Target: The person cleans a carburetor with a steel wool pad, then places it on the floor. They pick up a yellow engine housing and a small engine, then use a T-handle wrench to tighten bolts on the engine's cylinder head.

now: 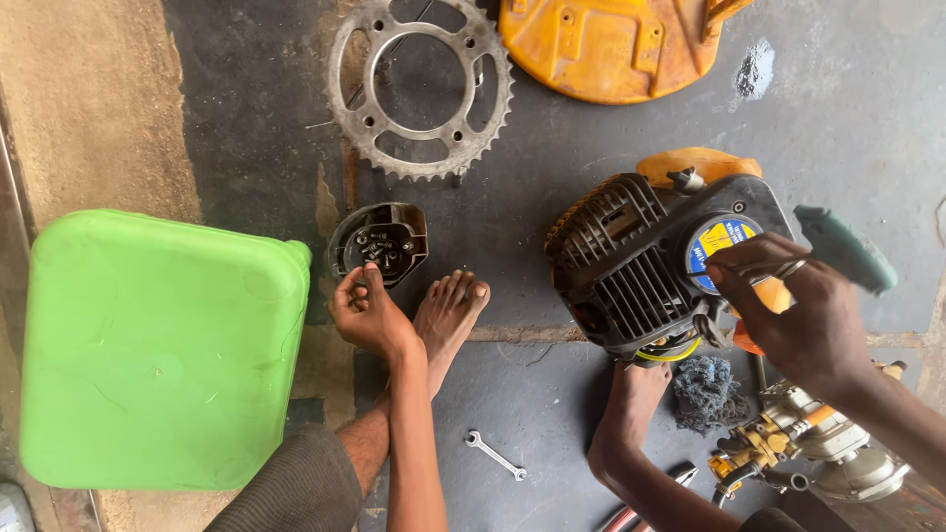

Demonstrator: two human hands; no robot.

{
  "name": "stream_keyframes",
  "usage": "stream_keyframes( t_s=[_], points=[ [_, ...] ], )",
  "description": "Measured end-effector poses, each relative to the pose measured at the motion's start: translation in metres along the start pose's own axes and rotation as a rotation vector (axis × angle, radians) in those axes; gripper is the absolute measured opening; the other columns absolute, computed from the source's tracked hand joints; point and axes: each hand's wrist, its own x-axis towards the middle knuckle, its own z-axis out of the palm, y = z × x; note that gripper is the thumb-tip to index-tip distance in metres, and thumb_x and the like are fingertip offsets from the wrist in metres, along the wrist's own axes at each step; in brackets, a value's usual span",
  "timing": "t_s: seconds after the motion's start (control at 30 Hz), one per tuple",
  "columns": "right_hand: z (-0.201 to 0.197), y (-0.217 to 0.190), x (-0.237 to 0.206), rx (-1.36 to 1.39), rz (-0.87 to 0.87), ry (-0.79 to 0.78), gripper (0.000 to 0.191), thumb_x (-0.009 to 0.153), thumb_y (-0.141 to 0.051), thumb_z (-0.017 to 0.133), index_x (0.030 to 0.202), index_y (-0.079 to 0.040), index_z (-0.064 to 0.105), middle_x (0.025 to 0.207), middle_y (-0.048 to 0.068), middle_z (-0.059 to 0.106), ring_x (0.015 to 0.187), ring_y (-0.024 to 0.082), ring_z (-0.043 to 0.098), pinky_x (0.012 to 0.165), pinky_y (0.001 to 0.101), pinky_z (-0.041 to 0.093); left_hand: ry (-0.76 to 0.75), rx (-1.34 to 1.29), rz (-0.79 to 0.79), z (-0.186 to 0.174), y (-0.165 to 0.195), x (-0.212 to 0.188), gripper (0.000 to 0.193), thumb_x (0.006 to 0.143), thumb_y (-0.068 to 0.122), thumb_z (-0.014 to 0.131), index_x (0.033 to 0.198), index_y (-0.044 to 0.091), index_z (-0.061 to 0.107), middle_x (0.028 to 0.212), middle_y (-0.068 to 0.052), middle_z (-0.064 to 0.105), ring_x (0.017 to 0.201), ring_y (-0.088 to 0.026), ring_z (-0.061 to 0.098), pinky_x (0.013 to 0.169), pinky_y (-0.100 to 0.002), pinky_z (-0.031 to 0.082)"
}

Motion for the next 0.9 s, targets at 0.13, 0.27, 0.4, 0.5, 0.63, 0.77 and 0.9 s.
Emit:
stream_keyframes(
  t_s=[0.13, 0.27, 0.4, 0.5, 0.63, 0.77, 0.9],
  points=[
    [-0.003, -0.006, 0.003, 0.199, 0.08, 0.006, 0.017, 0.096, -0.002, 0.068, 0.113, 0.002, 0.069, 0.111, 0.012, 0.073, 0.101, 0.018, 0.074, 0.089, 0.032, 0.062, -0.027, 0.027, -0.078, -0.004, -0.006, 0.003, 0.028, 0.093, 0.023, 0.078, 0.115, 0.007, 0.071, 0.099, -0.005, 0.049, 0.081, -0.012, 0.046, 0.072, -0.029, 0.045],
    [-0.019, -0.008, 0.001, 0.46, 0.221, 0.048, 0.026, 0.093, 0.0, 0.067, 0.119, 0.002, 0.065, 0.12, 0.013, 0.072, 0.109, 0.018, 0.071, 0.098, 0.0351, 0.06, -0.091, -0.074, 0.123, 0.007, 0.02, -0.022, 0.023, 0.1, 0.022, 0.069, 0.115, 0.005, 0.072, 0.108, -0.001, 0.058, 0.091, -0.012, 0.053, 0.079, -0.03, 0.044],
    [-0.044, 0.002, -0.004, 0.606, 0.243, 0.048, 0.029, 0.091, -0.005, 0.071, 0.117, 0.003, 0.062, 0.123, 0.015, 0.07, 0.117, 0.021, 0.068, 0.104, 0.039, 0.057, -0.409, -0.216, 0.224, 0.032, 0.057, -0.093, 0.023, 0.104, 0.02, 0.064, 0.121, 0.006, 0.066, 0.107, -0.003, 0.058, 0.092, -0.013, 0.059, 0.082, -0.03, 0.048],
    [-0.062, 0.014, -0.006, 0.665, 0.179, 0.085, 0.027, 0.1, -0.017, 0.06, 0.119, 0.002, 0.063, 0.125, 0.015, 0.07, 0.118, 0.023, 0.068, 0.107, 0.0397, 0.057, -0.643, -0.162, 0.461, 0.052, 0.088, -0.155, 0.021, 0.105, 0.015, 0.061, 0.123, 0.005, 0.065, 0.11, -0.008, 0.062, 0.101, -0.019, 0.062, 0.09, -0.033, 0.049],
    [-0.081, 0.027, -0.008, 0.701, 0.131, 0.169, 0.034, 0.114, -0.024, 0.044, 0.119, 0.005, 0.061, 0.124, 0.018, 0.068, 0.119, 0.025, 0.068, 0.109, 0.0397, 0.058, -0.745, 0.059, 0.66, 0.091, 0.129, -0.229, 0.049, 0.093, 0.023, 0.071, 0.134, 0.001, 0.057, 0.134, -0.019, 0.057, 0.128, -0.034, 0.055, 0.111, -0.048, 0.042],
    [-0.09, 0.035, -0.009, 0.648, 0.174, 0.233, 0.02, 0.11, -0.015, 0.047, 0.119, 0.003, 0.049, 0.117, 0.021, 0.071, 0.109, 0.026, 0.073, 0.1, 0.04, 0.061, -0.718, 0.348, 0.875, 0.123, 0.143, -0.282, 0.101, 0.075, 0.054, 0.082, 0.141, -0.011, 0.043, 0.142, -0.038, 0.043, 0.137, -0.05, 0.04, 0.119, -0.063, 0.019],
    [-0.094, 0.037, -0.013, 0.468, 0.123, 0.21, 0.016, 0.107, -0.008, 0.048, 0.118, 0.004, 0.051, 0.115, 0.021, 0.072, 0.108, 0.026, 0.073, 0.098, 0.0384, 0.062, -0.749, 0.467, 0.962, 0.137, 0.122, -0.286, 0.113, 0.066, 0.066, 0.081, 0.143, -0.006, 0.042, 0.143, -0.04, 0.04, 0.139, -0.052, 0.036, 0.119, -0.063, 0.012]
  ],
)
